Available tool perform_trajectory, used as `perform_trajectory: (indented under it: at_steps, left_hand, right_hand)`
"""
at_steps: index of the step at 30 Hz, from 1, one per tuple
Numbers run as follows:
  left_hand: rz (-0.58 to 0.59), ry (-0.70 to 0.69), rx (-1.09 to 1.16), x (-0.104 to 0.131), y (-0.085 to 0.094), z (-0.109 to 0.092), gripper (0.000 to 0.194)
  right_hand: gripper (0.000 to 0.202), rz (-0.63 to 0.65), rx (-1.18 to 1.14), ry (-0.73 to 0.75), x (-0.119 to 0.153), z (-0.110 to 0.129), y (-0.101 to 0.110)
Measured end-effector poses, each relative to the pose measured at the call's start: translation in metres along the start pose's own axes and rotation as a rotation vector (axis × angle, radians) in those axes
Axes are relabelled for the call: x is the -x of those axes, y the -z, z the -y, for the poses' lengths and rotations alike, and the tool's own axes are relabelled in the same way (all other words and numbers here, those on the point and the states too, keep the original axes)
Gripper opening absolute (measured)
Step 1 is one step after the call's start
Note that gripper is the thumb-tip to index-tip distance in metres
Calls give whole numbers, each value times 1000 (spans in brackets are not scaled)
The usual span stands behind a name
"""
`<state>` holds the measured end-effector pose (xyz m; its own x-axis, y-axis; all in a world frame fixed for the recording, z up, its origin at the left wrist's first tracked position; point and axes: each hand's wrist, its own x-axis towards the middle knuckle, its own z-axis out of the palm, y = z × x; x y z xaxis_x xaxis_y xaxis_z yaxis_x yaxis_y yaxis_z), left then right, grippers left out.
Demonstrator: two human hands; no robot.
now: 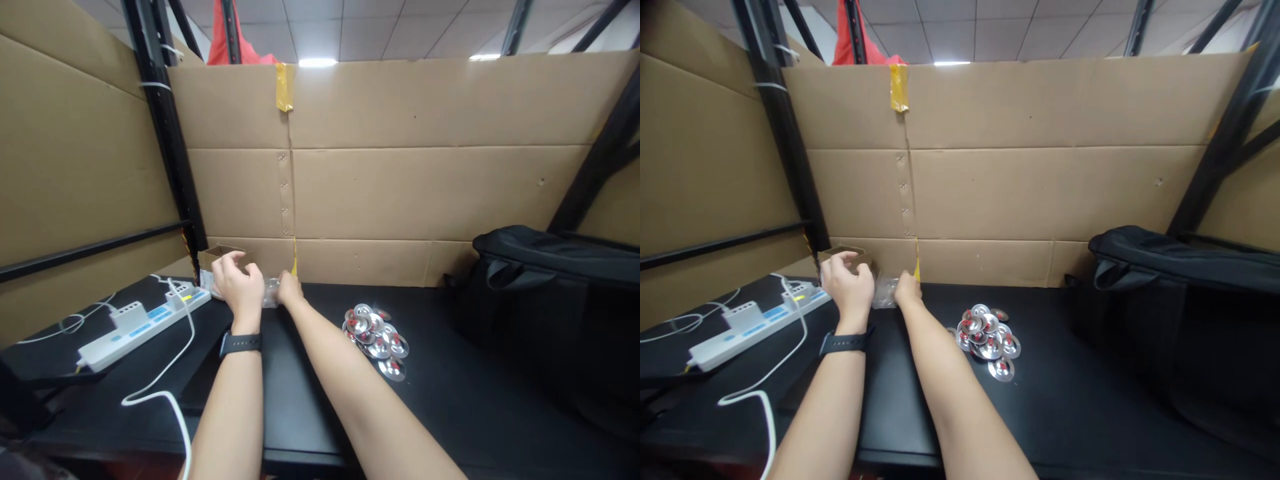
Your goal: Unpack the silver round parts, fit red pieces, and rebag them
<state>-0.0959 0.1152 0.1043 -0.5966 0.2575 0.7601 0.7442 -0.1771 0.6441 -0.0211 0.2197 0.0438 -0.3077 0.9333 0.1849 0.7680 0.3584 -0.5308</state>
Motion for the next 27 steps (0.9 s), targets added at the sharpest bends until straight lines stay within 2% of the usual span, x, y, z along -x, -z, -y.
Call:
perform_trajectory:
  at_steps: [2,4,6,8,11,12,13,15,17,19,21,24,27]
  left_hand:
    - [20,-3,-7,2,-1,-2,27]
    - [40,-15,-4,4,-3,-3,26]
    - [54,-28,4,4,-4,-3,27]
    - [58,-32,14,5,-6,-3,28]
    - [91,-65,57,9,-14,-6,28]
    - [152,-92,92,12,-17,-8,27]
    - [261,-124,137,16,-21,-10,25]
    - [616,-209,250,30,-27,-17,19]
    - [1009,-312,359,47,-32,-24,17]
    - [1239,-417,434,67,-35,-31,23]
    - [1355,-494,468,85,-37,-38,29]
    - [1450,-515,469,104,-39,-47,17]
    - [1357,-520,427,113,-38,-53,12]
  right_hand:
    - [59,-33,52,-137,3,7,-1]
    - [70,-45,64,-183,4,12,2]
    - [72,-34,53,-202,5,13,14]
    - [60,-22,56,-219,7,7,36]
    - [34,-20,69,-76,16,-19,85]
    - [27,-23,61,-38,22,-33,103]
    - [24,-25,53,-4,30,-49,120]
    - [24,-27,39,57,53,-85,149]
    - [27,4,-14,170,84,-121,167]
    - [29,31,-69,221,118,-153,174]
    - [28,-5,-100,221,148,-174,174]
    - [22,-123,-181,191,176,-184,169]
    - [31,-120,-273,222,184,-176,165]
